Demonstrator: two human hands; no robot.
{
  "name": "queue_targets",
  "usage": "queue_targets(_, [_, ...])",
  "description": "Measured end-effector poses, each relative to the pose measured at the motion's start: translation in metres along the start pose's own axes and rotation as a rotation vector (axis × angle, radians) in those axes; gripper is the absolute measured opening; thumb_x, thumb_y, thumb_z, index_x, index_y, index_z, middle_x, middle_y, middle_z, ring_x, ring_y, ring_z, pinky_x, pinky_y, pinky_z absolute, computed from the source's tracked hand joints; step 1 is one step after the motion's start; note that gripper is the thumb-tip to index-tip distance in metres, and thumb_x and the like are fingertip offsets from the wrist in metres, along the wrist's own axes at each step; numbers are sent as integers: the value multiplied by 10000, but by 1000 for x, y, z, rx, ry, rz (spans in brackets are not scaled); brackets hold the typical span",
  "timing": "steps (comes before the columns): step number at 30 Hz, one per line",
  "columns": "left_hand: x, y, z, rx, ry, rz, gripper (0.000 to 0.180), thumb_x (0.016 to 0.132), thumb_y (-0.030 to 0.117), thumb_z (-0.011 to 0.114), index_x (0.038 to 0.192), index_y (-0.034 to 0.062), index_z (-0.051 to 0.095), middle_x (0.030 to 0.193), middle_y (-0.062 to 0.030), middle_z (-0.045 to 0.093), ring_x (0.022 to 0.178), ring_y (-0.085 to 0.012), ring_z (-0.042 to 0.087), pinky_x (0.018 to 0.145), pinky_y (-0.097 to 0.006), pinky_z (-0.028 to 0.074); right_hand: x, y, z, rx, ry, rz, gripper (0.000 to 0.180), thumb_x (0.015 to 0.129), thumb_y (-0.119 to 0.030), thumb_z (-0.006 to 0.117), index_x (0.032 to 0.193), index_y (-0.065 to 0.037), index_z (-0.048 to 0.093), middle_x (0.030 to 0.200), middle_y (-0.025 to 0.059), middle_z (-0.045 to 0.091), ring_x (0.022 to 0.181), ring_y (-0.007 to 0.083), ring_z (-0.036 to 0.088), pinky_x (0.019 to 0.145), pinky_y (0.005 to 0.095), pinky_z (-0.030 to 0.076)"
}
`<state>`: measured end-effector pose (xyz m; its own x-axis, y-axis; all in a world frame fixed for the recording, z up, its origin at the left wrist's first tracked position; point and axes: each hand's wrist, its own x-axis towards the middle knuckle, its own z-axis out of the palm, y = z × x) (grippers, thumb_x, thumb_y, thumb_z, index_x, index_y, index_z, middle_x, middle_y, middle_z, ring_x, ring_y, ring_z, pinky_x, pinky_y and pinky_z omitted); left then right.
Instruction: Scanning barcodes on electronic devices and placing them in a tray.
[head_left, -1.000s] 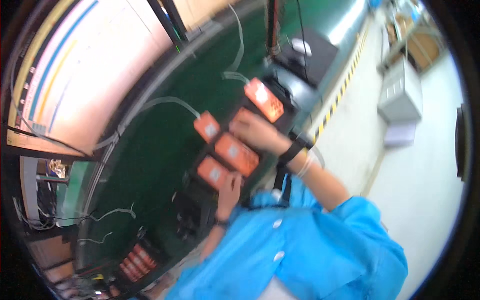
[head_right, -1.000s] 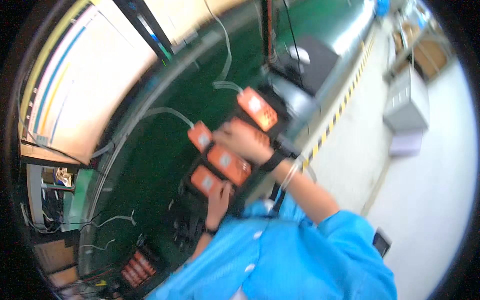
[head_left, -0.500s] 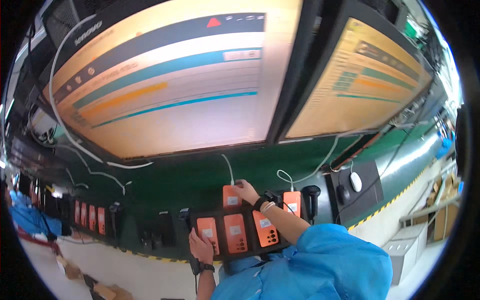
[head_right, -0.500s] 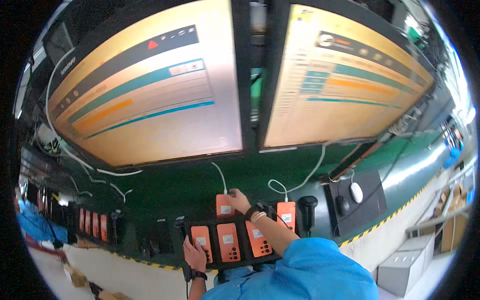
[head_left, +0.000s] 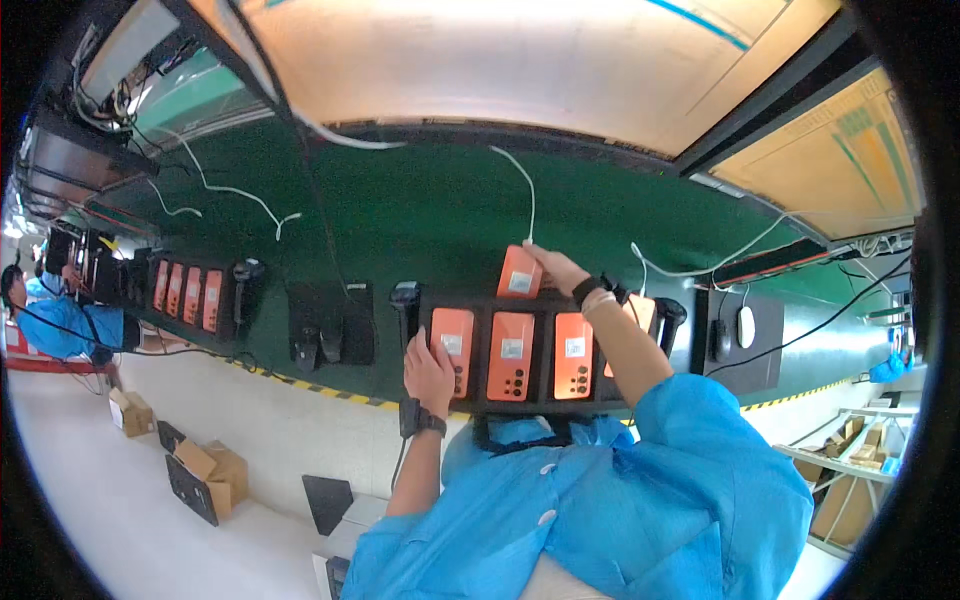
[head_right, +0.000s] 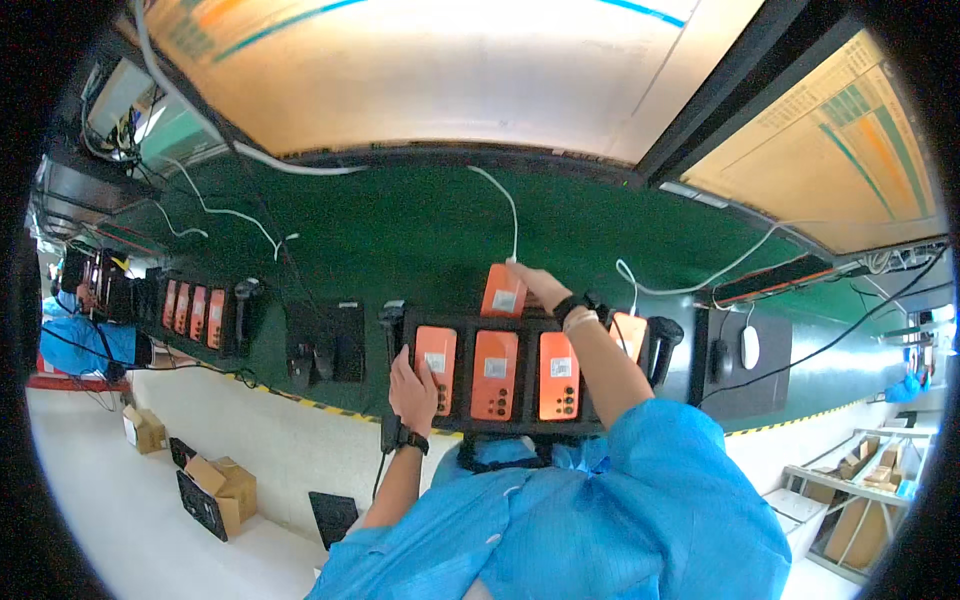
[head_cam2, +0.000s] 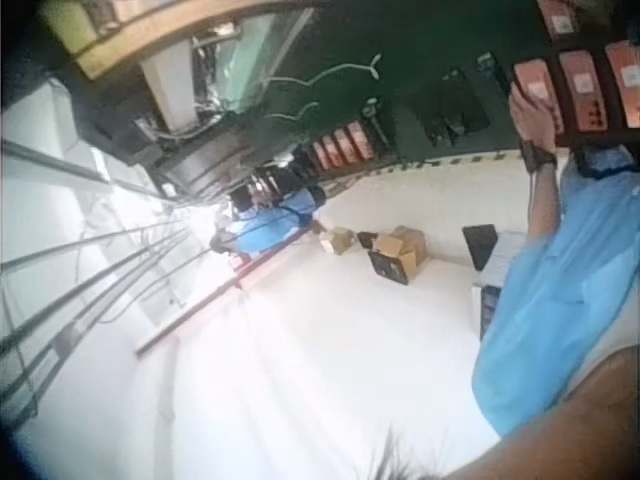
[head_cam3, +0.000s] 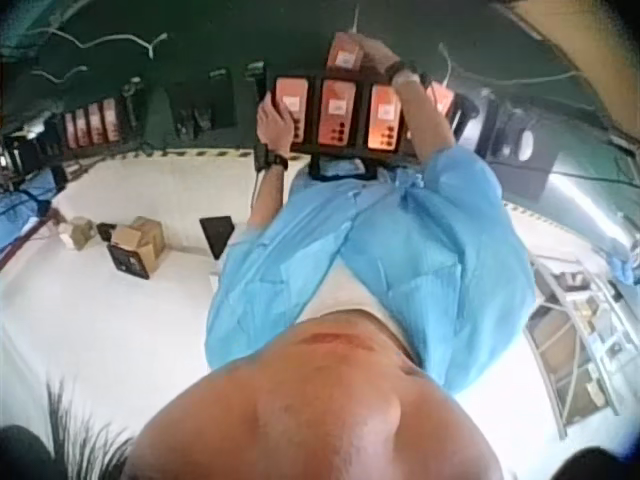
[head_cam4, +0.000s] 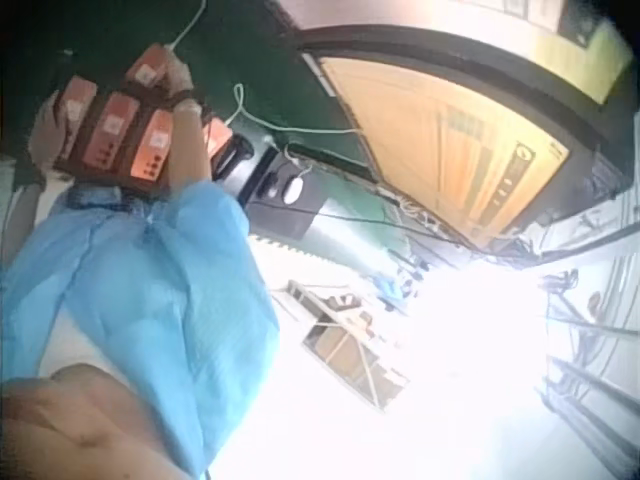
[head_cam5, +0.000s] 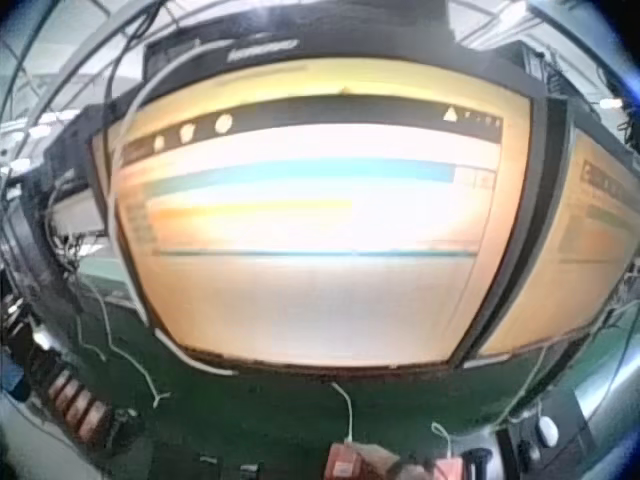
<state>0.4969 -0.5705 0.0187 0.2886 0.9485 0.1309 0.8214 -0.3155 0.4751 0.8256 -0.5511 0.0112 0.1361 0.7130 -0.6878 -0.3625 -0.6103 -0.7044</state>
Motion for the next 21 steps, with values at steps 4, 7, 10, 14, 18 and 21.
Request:
queue_targets(4, [4,2,-1,-46,13,2,436,977,289,489,1317,19,454,1216,-201,554,1097,-381,556,895,-455,477,-6,-9,2,-11,11,49,556,909,-560,553,1144,-61,628,1050,52,673,922,188,651,809,340,526])
queue_targets(7, [-4,0,-3,-52,43,23,429,973,288,496,1309,23,464,1194,-198,566,1073,-384,566,884,-454,479,-10,-5,11,172,-37,2,456,933,-479,571,1107,-61,632,1016,52,678,898,185,652,797,341,532])
queue_targets(10, [-7,4,-1,-51,26,26,419,970,288,499,1297,27,475,1188,-194,568,1065,-381,568,874,-454,479,5,11,-4,415,-86,-34,304,945,-330,618,1075,-55,630,995,60,674,882,172,648,797,329,529])
queue_targets(14, [-19,-2,-1,-35,43,20,420,971,288,497,1298,26,472,1195,-195,563,1080,-376,561,875,-452,480,-1,17,9,70,93,-471,376,918,-266,652,1142,33,617,1012,74,677,895,151,643,786,306,511])
queue_targets(18, [-13,4,-4,-72,-3,8,429,970,284,496,1306,19,459,1211,-204,548,1112,-379,540,902,-450,463,5,21,-1,32,141,-418,348,910,-241,652,1051,77,661,927,56,671,829,117,600,739,285,480])
queue_targets(21, [-4,5,0,-42,54,55,430,947,261,521,1287,5,459,1218,-226,529,1132,-400,510,938,-476,431,13,16,-1,-83,210,-476,270,901,-232,651,963,27,693,787,14,630,722,88,538,638,276,441])
